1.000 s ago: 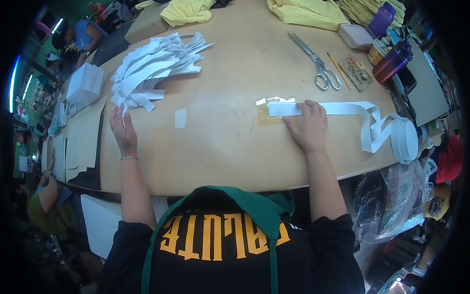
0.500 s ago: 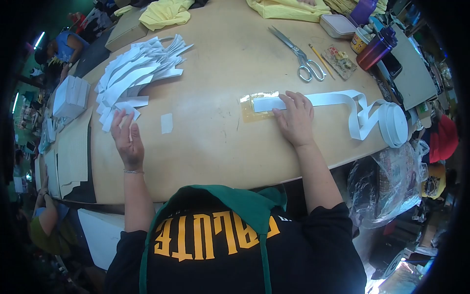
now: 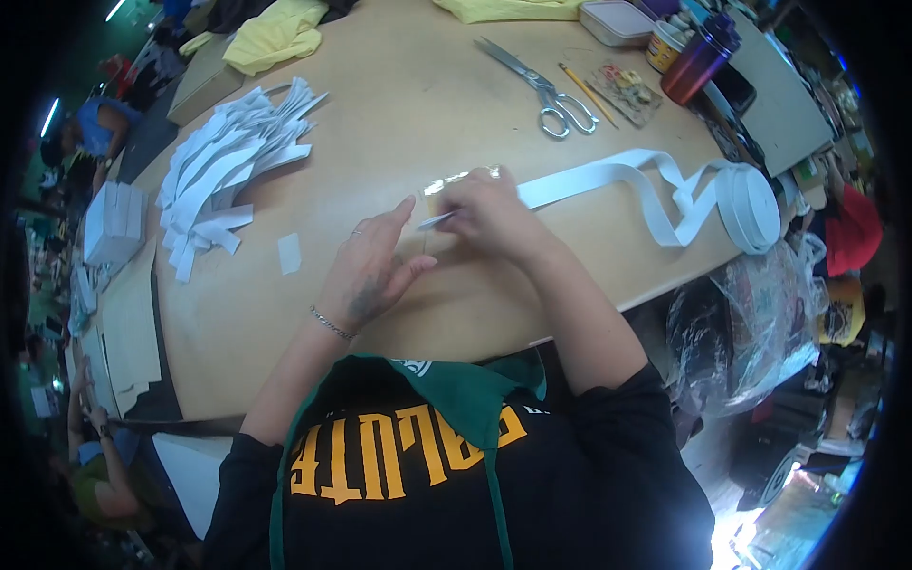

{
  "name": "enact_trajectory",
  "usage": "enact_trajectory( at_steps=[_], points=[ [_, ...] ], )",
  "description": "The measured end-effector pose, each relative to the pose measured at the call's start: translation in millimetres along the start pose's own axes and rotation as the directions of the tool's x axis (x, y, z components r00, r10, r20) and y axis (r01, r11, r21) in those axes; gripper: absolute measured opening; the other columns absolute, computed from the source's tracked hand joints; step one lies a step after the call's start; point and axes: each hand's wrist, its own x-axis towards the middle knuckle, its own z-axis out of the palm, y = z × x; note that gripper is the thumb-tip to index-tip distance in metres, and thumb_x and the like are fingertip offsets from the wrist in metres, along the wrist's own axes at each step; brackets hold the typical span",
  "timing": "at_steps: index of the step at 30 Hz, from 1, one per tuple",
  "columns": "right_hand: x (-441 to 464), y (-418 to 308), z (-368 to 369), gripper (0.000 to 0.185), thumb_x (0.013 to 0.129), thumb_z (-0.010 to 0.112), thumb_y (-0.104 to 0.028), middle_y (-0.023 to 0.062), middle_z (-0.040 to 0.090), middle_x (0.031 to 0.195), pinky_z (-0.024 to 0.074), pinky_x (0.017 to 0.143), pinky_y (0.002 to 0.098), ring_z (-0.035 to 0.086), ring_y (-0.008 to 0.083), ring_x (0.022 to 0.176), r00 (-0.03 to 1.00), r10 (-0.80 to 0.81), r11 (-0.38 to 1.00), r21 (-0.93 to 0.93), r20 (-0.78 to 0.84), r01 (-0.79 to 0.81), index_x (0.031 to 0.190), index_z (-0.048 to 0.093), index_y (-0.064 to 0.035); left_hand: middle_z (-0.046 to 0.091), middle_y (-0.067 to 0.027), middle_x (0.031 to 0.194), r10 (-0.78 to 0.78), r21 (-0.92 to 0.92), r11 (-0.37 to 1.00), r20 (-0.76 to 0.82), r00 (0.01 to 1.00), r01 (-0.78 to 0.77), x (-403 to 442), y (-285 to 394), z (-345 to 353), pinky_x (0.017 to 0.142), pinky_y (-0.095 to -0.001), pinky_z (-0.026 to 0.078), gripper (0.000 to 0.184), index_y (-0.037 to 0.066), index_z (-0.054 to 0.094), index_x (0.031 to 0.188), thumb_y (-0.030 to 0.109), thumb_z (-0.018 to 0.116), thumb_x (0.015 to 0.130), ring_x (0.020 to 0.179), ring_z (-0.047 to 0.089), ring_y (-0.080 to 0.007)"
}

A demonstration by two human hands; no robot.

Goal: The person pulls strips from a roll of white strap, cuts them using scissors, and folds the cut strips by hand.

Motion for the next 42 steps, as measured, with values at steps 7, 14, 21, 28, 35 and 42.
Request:
enact_trajectory(
  at_steps=[7, 14, 21, 28, 35, 42],
  points=[
    [-14, -60, 21, 0.015, 0.080, 0.069, -0.022, 0.0002, 0.057, 0.077, 0.0225, 0.106, 0.0540, 0.057, 0.0191, 0.089, 0.998, -0.057, 0.976, 0.213, 0.033, 0.049, 0.084, 0.057, -0.0131, 0.059, -0.0148, 0.077, 0.042, -0.002, 0.999, 0.124, 0.991, -0.043, -21, 3, -38, 0.062, -0.0368, 0.046, 0.005, 0.000, 0.058, 0.086, 0.002, 0.060, 0.082, 0.069, 0.058, -0.0315],
    [-36, -61, 8, 0.027, 0.077, 0.069, -0.034, 0.0009, 0.059, 0.083, 0.0242, 0.104, 0.0583, 0.058, 0.0217, 0.095, 0.996, -0.086, 0.978, -0.191, 0.006, 0.085, 0.088, 0.054, -0.0143, 0.058, -0.0101, 0.074, 0.006, 0.101, 0.995, -0.115, 0.993, 0.006, -72, -19, -90, 0.058, -0.0341, 0.043, 0.010, 0.003, 0.059, 0.085, -0.003, 0.063, 0.078, 0.064, 0.055, -0.0269],
    [-84, 58, -60, 0.034, 0.073, 0.072, -0.029, 0.0018, 0.057, 0.108, 0.0231, 0.105, 0.0602, 0.048, 0.0244, 0.114, 0.968, 0.246, 0.822, -0.520, -0.040, -0.230, 0.102, 0.058, -0.0190, 0.059, -0.0093, 0.075, 0.049, 0.153, 0.988, -0.192, 0.980, -0.019, -89, -44, -62, 0.059, -0.0323, 0.042, 0.011, 0.003, 0.060, 0.087, -0.003, 0.062, 0.078, 0.066, 0.056, -0.0246],
    [-82, 35, -100, 0.092, 0.058, 0.079, -0.050, 0.0123, 0.042, 0.137, 0.0285, 0.106, 0.0438, 0.037, 0.0325, 0.128, 1.000, -0.015, 0.942, -0.334, 0.025, 0.022, 0.135, 0.044, -0.0134, 0.062, -0.0069, 0.081, 0.273, 0.371, 0.907, -0.152, 0.950, -0.202, -107, -16, -78, 0.063, -0.0322, 0.041, 0.025, 0.003, 0.062, 0.093, -0.004, 0.061, 0.069, 0.067, 0.058, -0.0197],
    [-10, -124, -21, 0.043, 0.081, 0.066, -0.037, 0.0158, 0.060, 0.099, 0.0364, 0.093, 0.0488, 0.055, 0.0330, 0.102, 0.776, -0.428, 0.903, 0.185, 0.464, 0.387, 0.111, 0.055, -0.0072, 0.062, -0.0064, 0.083, 0.417, 0.439, 0.831, -0.082, 0.905, -0.342, -86, 12, -104, 0.065, -0.0317, 0.041, 0.025, 0.004, 0.062, 0.094, -0.004, 0.062, 0.069, 0.069, 0.060, -0.0189],
    [-26, -33, -90, 0.016, 0.084, 0.064, -0.021, 0.0094, 0.064, 0.075, 0.0469, 0.065, 0.0338, 0.062, 0.0219, 0.070, 0.785, 0.147, 0.989, -0.071, 0.602, -0.131, 0.090, 0.064, -0.0059, 0.060, -0.0109, 0.074, 0.237, 0.261, 0.948, -0.196, 0.952, -0.182, -85, -18, -89, 0.058, -0.0319, 0.044, 0.010, -0.001, 0.059, 0.090, -0.005, 0.058, 0.081, 0.063, 0.056, -0.0240]
  ],
)
